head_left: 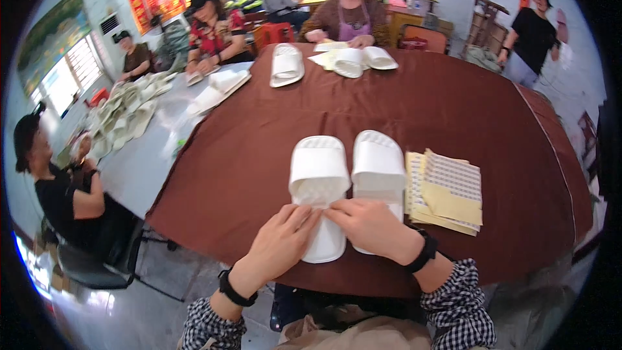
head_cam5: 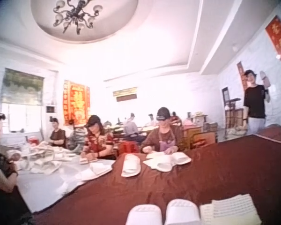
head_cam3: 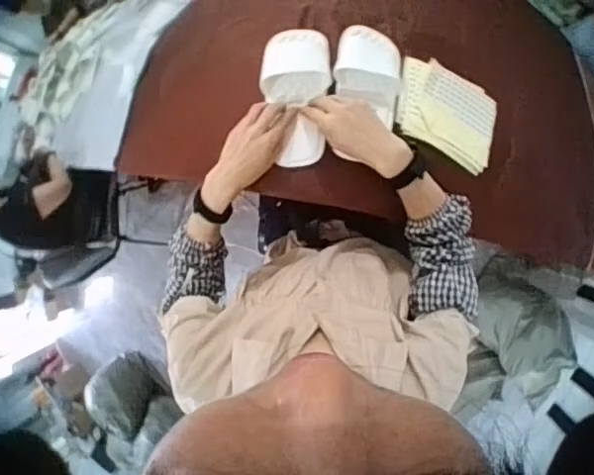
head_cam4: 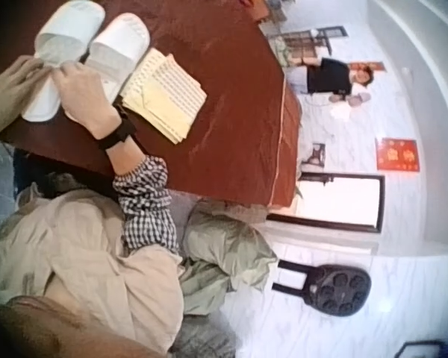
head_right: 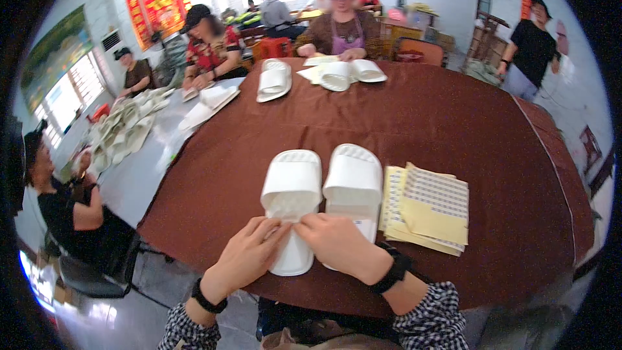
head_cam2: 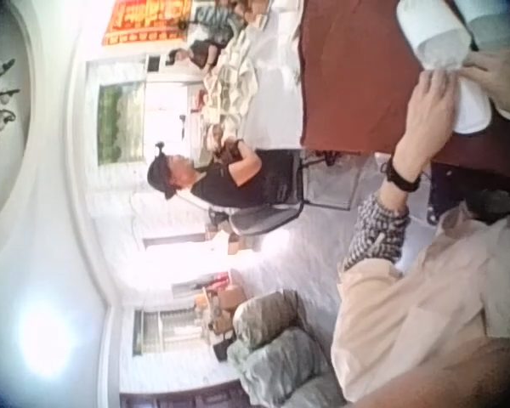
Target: Inspecting pairs of white sandals for defects, checking size labels, and removing small debris in a manufacturing workshop.
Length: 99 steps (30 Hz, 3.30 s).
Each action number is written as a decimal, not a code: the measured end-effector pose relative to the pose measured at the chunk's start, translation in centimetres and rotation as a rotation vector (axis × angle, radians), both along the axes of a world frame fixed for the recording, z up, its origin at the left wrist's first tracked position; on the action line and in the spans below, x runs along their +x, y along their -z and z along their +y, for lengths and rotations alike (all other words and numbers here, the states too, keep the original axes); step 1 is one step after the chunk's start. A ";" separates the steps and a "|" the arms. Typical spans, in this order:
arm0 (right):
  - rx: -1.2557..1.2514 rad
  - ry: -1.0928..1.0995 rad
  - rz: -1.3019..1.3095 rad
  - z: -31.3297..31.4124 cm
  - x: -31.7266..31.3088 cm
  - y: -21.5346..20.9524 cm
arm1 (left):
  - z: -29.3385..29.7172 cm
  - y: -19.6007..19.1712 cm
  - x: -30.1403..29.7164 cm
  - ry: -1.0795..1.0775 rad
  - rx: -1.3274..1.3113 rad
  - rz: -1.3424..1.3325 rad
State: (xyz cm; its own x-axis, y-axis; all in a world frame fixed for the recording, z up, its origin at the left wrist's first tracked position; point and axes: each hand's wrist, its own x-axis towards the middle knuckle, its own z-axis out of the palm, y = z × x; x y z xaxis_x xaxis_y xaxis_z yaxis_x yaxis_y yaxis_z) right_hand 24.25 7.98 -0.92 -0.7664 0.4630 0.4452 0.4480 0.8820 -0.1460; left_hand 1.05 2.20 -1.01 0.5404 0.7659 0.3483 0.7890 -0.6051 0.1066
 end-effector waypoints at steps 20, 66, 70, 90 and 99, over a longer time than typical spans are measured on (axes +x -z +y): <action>0.011 0.027 0.017 0.3 -1.3 1.9 | -0.2 0.0 0.0 -0.025 0.022 0.025; -0.021 0.019 0.078 0.5 -1.2 1.5 | -0.6 -0.4 -0.1 -0.030 -0.018 0.025; -0.013 0.041 0.060 0.4 -1.3 1.7 | -0.5 -0.4 0.0 -0.041 -0.024 0.033; 0.028 0.039 0.033 0.0 -0.8 0.9 | -0.5 -0.6 0.5 -0.039 -0.026 0.012; 0.006 0.026 0.048 0.3 -1.0 1.2 | -0.5 -0.7 0.4 -0.046 -0.011 0.032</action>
